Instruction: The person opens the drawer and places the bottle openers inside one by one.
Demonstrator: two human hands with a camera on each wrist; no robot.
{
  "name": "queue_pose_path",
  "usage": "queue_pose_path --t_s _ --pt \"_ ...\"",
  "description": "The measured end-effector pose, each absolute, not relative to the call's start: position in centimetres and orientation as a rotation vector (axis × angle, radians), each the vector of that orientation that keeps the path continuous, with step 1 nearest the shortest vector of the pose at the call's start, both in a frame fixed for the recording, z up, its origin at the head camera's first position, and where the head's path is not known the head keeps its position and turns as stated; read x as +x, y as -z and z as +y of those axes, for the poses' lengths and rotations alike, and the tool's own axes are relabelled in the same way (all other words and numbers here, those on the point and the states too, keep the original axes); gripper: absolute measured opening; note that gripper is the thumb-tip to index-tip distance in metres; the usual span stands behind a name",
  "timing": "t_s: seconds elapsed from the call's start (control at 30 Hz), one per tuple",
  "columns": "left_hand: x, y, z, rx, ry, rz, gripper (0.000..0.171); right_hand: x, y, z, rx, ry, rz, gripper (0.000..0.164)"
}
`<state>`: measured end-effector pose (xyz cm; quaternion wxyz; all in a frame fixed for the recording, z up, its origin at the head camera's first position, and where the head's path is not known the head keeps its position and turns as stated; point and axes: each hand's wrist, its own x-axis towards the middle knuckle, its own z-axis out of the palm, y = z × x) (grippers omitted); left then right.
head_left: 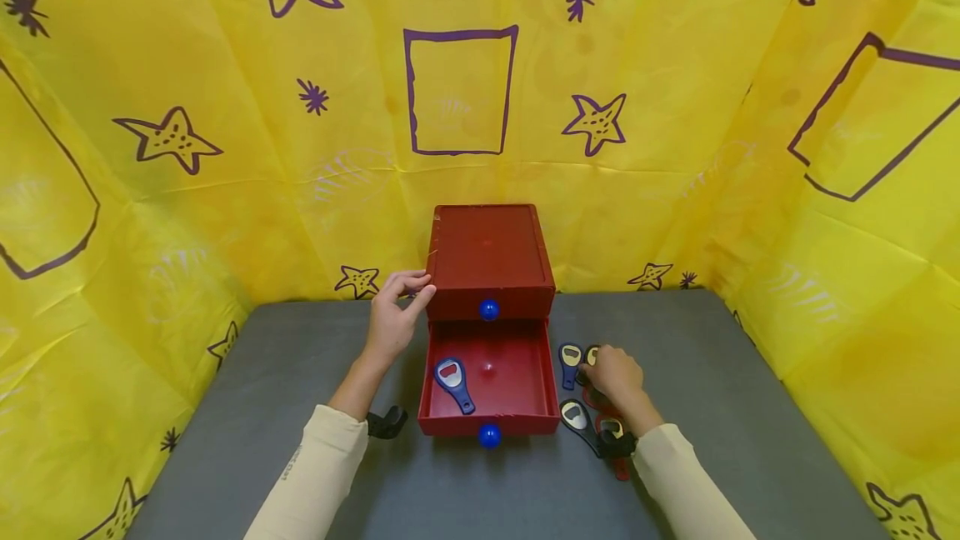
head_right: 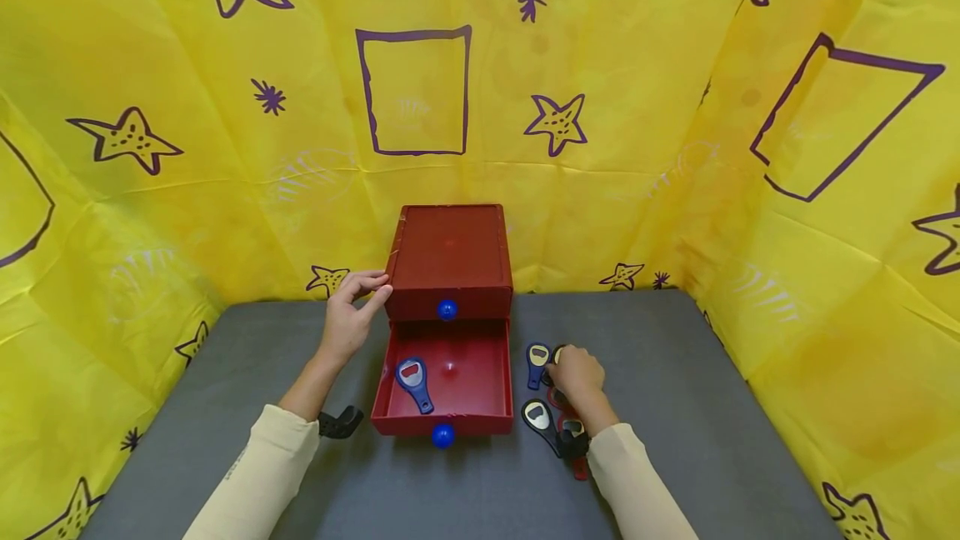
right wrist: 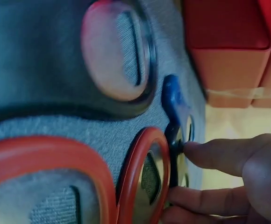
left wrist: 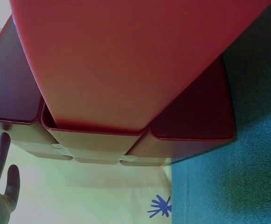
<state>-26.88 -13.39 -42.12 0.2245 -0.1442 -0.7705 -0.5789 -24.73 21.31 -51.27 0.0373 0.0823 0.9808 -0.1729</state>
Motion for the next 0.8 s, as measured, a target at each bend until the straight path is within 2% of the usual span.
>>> queue_pose_path --t_s 0.47,0.8 --pt "-27.0 42.4 -13.6 -0.407 1.578 -2.119 0.02 -24.9 51.1 20.3 0.255 0.448 2.993 0.045" --pt "-27.1 42.5 -13.6 -0.421 1.592 -2.116 0.021 -25.0 50.9 20.1 0.268 0.445 3.004 0.034"
